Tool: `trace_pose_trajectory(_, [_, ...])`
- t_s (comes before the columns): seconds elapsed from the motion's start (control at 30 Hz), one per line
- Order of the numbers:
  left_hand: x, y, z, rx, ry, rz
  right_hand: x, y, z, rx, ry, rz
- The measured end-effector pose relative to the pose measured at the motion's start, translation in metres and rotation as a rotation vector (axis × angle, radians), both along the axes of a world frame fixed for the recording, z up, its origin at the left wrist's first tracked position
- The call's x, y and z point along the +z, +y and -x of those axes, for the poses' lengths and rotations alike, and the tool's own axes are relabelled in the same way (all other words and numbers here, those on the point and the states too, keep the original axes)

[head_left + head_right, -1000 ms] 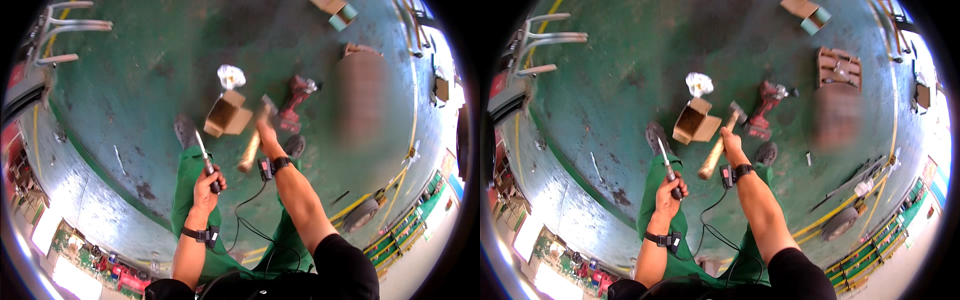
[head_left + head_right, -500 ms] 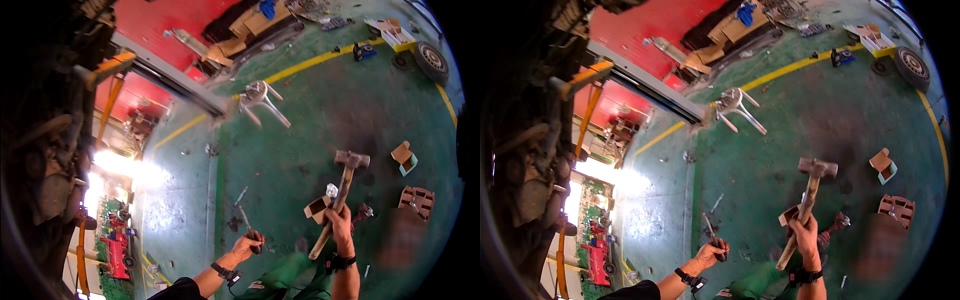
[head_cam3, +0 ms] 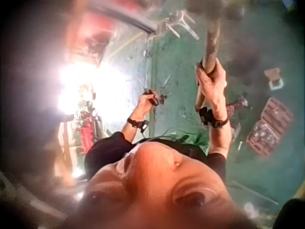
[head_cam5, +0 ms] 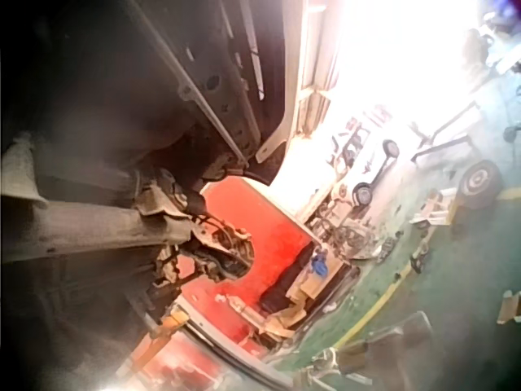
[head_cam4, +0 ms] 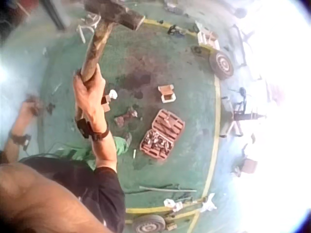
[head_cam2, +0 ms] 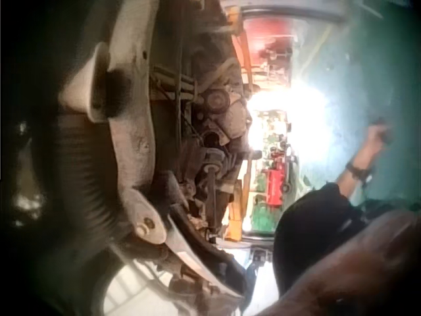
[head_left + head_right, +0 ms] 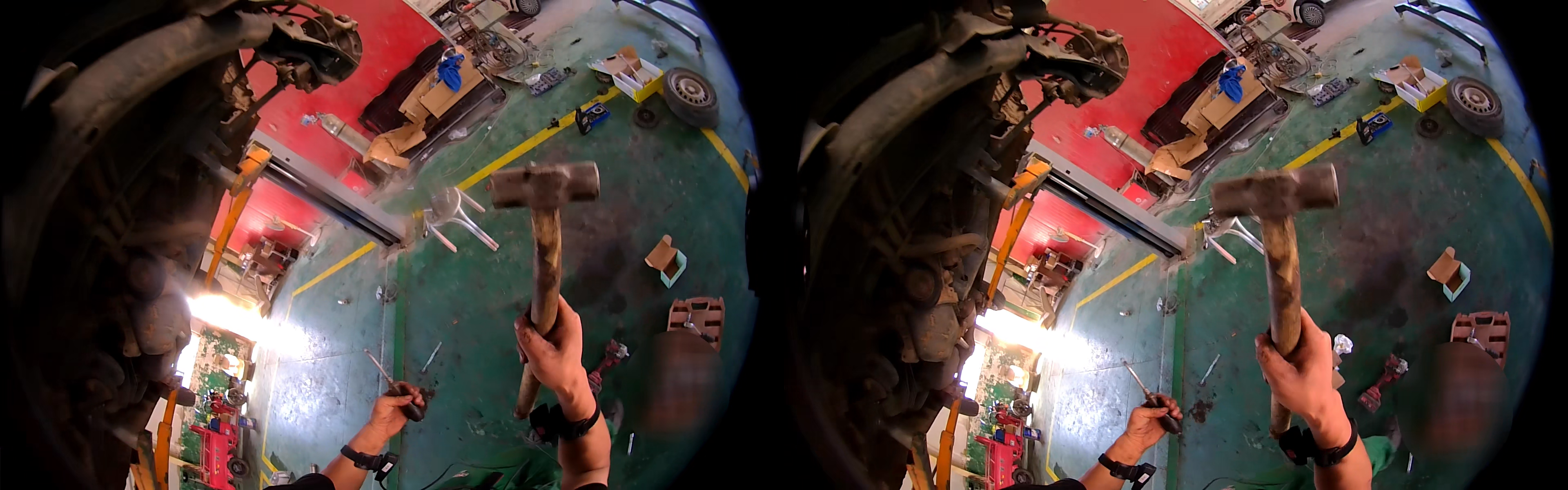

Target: The person strikes a vehicle component with a hammer and a screwdriver, then uses an impact wrench to remove bolts from the suspension assembly while handling small parts from a tool case.

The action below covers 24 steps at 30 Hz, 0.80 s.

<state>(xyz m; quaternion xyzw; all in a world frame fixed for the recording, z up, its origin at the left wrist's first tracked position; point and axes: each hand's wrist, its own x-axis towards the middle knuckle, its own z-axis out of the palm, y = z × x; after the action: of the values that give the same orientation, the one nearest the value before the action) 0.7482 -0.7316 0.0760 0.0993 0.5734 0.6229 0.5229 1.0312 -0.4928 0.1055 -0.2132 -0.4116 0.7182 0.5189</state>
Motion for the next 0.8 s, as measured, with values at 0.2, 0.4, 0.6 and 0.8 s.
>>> trace_pose_trajectory(0.2, [0.050,-0.010,-0.043,0.141,-0.051,-0.138,0.073,0.044,-0.022,-0.026,0.062,-0.169])
trace_pose_trajectory(0.4, [0.061,-0.050,-0.111,0.272,-0.109,-0.185,0.160,0.135,-0.013,0.054,0.012,-0.261])
trace_pose_trajectory(0.6, [0.078,-0.127,-0.176,0.713,-0.079,-0.078,0.252,0.225,0.067,-0.158,0.123,-0.187])
trace_pose_trajectory(0.8, [0.064,-0.214,-0.228,1.002,-0.015,-0.014,0.285,0.247,0.144,-0.139,-0.135,-0.383])
